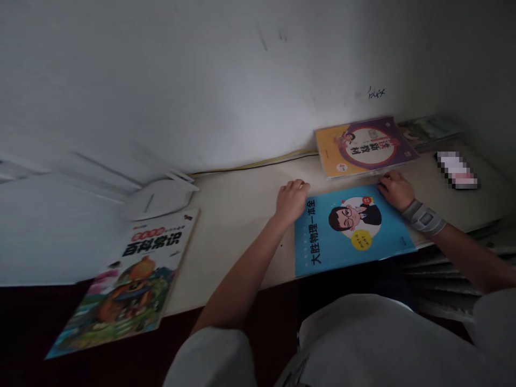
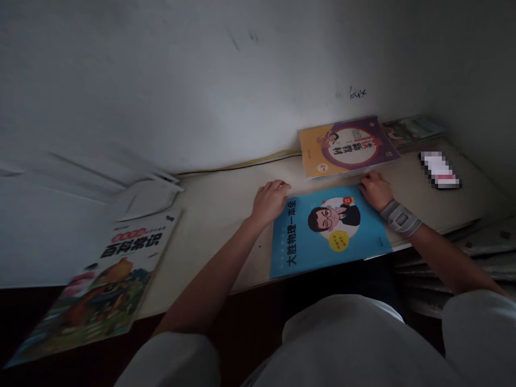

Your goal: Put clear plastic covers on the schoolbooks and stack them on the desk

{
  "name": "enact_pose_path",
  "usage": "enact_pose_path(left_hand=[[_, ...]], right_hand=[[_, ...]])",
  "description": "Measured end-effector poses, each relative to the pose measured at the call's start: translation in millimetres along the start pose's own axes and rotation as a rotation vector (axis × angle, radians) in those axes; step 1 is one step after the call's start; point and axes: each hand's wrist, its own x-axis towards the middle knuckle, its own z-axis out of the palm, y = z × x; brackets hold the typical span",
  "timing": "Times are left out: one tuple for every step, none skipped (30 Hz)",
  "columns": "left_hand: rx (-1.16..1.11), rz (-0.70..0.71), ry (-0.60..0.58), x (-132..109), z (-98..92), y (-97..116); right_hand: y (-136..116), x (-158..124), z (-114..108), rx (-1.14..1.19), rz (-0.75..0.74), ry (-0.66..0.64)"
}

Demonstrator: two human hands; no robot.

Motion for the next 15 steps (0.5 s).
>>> enact_pose_path(left_hand=[[-0.003,0.038,0.052,3.2,-2.8,6.6],[-0.022,0.064,0.111,7.6,-6.0,13.4],[-0.052,0.089,0.168,13.3,-9.2,20.5],[-0.085,0.119,0.216,20.1,-12.2,27.5],[-0.113,0.164,0.246,27.7,-14.6,34.1],[-0.129,0.217,0.257,35.7,-16.2,40.2],[-0.132,0.271,0.248,43.7,-16.8,45.6],[-0.123,0.319,0.223,51.2,-16.5,50.0],[-0.104,0.355,0.19,57.8,-15.2,53.5],[-0.079,0.378,0.154,63.2,-13.4,56.1],[-0.052,0.393,0.121,67.2,-11.3,57.7],[-0.028,0.404,0.097,69.7,-9.3,58.7],[-0.01,0.414,0.087,71.0,-7.6,59.2],[0.0,0.418,0.092,71.3,-6.3,59.4],[0.001,0.417,0.109,71.0,-5.6,59.5]], right_hand=[[-2.4,-1.4,-1.5,-0.032,-0.023,0.004],[-4.4,-2.6,-2.5,-0.055,-0.043,0.008],[-6.2,-3.6,-2.9,-0.073,-0.058,0.011],[-7.5,-4.5,-3.0,-0.093,-0.071,0.015],[-8.5,-5.1,-2.8,-0.12,-0.085,0.02],[-9.2,-5.7,-2.5,-0.149,-0.099,0.025],[-9.6,-6.3,-2.6,-0.173,-0.113,0.027],[-9.9,-6.9,-3.0,-0.188,-0.127,0.027],[-9.8,-7.6,-3.9,-0.196,-0.141,0.026],[-9.5,-8.6,-5.3,-0.201,-0.153,0.023],[-8.9,-9.6,-6.9,-0.202,-0.163,0.024],[-7.8,-10.6,-8.8,-0.195,-0.173,0.033],[-6.2,-11.4,-10.6,-0.181,-0.184,0.056],[-4.3,-11.8,-12.2,-0.161,-0.195,0.098],[-2.0,-11.4,-13.7,-0.134,-0.209,0.154]])
